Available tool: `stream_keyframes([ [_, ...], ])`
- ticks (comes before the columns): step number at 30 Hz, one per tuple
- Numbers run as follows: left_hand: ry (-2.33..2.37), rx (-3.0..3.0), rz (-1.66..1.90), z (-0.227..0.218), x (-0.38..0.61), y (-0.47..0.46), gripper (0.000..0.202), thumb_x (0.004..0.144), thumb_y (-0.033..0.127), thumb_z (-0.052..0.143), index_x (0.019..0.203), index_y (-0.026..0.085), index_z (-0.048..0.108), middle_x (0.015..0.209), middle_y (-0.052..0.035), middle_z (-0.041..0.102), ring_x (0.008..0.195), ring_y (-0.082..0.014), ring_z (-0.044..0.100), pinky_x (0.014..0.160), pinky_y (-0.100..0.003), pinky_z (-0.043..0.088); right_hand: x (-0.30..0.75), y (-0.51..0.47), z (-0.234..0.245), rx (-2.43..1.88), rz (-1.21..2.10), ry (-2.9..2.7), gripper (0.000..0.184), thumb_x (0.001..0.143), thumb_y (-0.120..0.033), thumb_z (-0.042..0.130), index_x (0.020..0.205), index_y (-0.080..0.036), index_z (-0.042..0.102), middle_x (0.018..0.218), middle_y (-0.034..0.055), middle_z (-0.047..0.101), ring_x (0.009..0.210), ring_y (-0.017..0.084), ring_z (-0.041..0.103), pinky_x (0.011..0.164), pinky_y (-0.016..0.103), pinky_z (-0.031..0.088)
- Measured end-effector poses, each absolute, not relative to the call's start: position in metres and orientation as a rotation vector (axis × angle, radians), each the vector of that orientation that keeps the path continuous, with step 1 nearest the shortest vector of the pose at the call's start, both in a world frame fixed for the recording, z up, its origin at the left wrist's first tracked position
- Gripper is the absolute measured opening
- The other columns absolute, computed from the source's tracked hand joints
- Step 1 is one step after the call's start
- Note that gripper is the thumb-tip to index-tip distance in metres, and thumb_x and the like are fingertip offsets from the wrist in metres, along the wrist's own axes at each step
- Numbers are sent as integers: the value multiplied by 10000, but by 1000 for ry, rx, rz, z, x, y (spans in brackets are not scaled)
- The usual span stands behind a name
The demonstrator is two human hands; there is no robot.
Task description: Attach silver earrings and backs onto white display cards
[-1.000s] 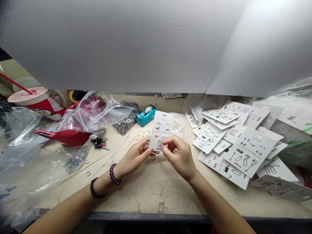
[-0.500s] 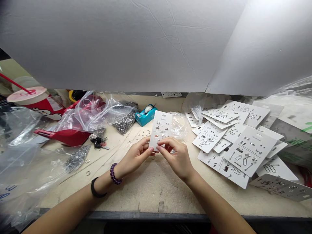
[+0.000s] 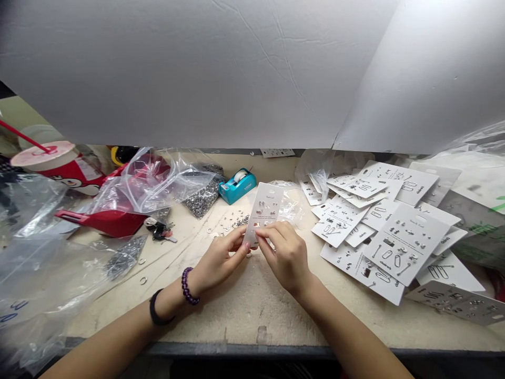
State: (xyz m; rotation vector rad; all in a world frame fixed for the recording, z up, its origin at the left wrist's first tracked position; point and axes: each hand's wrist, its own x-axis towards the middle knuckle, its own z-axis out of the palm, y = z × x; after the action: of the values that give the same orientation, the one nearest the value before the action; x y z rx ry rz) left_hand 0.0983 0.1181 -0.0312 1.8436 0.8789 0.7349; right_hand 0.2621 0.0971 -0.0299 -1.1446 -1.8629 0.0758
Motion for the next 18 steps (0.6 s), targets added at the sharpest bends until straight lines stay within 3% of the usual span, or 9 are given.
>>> stream_keyframes([
  [7, 905, 1927, 687, -31, 99, 115, 378, 851, 229, 404, 1228, 201, 421, 796, -26, 647, 736, -147, 625, 666, -242, 490, 263, 96, -32, -1151, 77, -1900, 145, 820, -93, 521, 899, -184, 600, 804, 55, 624, 778, 180, 554, 675, 317, 478],
  [13, 863, 1839, 705, -30, 100, 115, 401, 858, 252, 400, 1256, 196, 406, 843, -48, 668, 776, -166, 635, 722, -268, 491, 262, 98, -28, -1179, 307, -1833, 137, 840, -125, 496, 896, -198, 598, 828, 51, 618, 788, 176, 565, 671, 310, 483],
  [18, 836, 1745, 735, -29, 101, 113, 394, 852, 263, 424, 1242, 207, 428, 904, -64, 672, 839, -185, 640, 739, -278, 494, 263, 96, -28, -1183, 242, -1837, 149, 834, -125, 503, 888, -208, 614, 813, 50, 622, 792, 184, 557, 693, 333, 479],
])
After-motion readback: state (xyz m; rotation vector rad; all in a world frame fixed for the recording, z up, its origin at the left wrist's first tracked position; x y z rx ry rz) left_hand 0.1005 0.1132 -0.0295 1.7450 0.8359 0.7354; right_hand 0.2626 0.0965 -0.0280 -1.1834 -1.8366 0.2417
